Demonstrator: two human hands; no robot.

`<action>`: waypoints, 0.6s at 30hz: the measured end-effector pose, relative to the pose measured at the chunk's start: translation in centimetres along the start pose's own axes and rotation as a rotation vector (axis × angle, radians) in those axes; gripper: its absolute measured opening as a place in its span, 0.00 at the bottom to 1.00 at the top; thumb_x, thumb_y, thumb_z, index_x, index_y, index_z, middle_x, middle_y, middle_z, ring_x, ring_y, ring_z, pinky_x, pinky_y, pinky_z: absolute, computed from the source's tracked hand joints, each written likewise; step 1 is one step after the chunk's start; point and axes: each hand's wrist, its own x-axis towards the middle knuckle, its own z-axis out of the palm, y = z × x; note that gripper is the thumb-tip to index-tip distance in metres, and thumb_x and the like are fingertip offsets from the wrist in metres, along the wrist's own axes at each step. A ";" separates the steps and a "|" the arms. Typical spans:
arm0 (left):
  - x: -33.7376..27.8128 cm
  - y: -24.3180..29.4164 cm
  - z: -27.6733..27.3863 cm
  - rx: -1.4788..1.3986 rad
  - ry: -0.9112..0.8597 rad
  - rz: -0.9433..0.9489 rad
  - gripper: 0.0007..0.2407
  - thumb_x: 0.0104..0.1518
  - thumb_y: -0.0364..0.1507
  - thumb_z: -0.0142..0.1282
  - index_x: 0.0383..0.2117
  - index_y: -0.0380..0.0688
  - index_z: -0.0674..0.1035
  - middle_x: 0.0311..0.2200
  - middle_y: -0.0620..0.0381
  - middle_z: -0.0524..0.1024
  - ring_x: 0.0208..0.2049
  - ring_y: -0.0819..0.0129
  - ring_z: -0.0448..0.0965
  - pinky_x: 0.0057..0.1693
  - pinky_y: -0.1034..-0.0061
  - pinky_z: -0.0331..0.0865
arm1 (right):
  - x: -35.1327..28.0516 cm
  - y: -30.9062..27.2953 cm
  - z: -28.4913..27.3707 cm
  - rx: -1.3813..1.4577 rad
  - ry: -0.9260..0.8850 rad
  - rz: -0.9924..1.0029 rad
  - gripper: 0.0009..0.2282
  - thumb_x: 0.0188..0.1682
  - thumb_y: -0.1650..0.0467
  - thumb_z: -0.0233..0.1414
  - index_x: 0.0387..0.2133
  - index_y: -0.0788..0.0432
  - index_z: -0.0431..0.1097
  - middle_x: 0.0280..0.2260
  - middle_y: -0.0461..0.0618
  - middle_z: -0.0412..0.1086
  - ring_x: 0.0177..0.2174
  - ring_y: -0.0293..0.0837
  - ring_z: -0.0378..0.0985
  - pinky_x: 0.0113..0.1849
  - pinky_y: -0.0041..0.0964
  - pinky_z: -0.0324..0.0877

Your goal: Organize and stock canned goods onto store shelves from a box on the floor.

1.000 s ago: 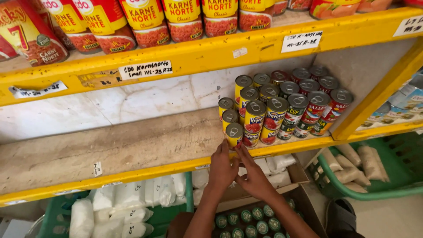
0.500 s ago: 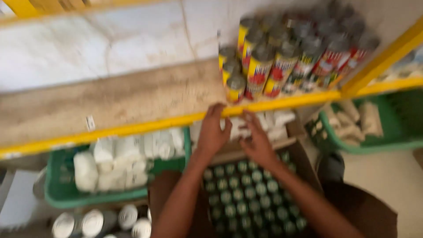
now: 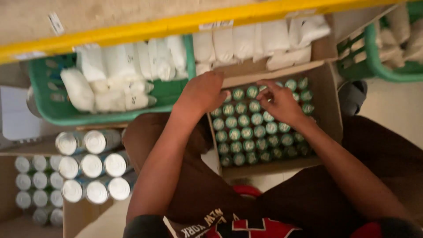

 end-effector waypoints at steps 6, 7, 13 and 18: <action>-0.6 1.0 2.3 0.025 -0.077 -0.018 0.18 0.53 0.38 0.63 0.44 0.39 0.77 0.42 0.40 0.78 0.46 0.41 0.78 0.49 0.51 0.72 | -5.0 6.3 10.1 -0.246 -0.511 0.130 0.22 0.45 0.70 0.57 0.55 0.61 0.68 0.32 0.62 0.78 0.28 0.53 0.83 0.33 0.49 0.74; -0.2 0.8 2.9 0.088 -0.074 -0.045 0.17 0.53 0.38 0.63 0.43 0.41 0.78 0.42 0.42 0.78 0.46 0.44 0.78 0.50 0.51 0.71 | -5.8 6.3 12.1 -0.287 -0.532 0.235 0.22 0.44 0.67 0.58 0.53 0.60 0.69 0.33 0.64 0.77 0.31 0.57 0.82 0.36 0.52 0.74; 0.5 1.8 3.4 0.097 -0.013 0.014 0.17 0.52 0.38 0.65 0.43 0.42 0.78 0.43 0.45 0.78 0.46 0.45 0.79 0.49 0.52 0.72 | -11.8 8.4 21.4 -0.425 -0.493 0.420 0.17 0.42 0.65 0.59 0.44 0.59 0.74 0.37 0.65 0.76 0.38 0.64 0.79 0.40 0.58 0.74; 0.5 2.7 3.9 0.126 -0.025 0.021 0.19 0.49 0.38 0.66 0.42 0.41 0.78 0.43 0.46 0.77 0.42 0.46 0.79 0.46 0.50 0.70 | -13.0 9.0 22.3 -0.641 -0.679 0.442 0.14 0.45 0.63 0.57 0.37 0.61 0.77 0.39 0.64 0.76 0.40 0.62 0.80 0.41 0.58 0.76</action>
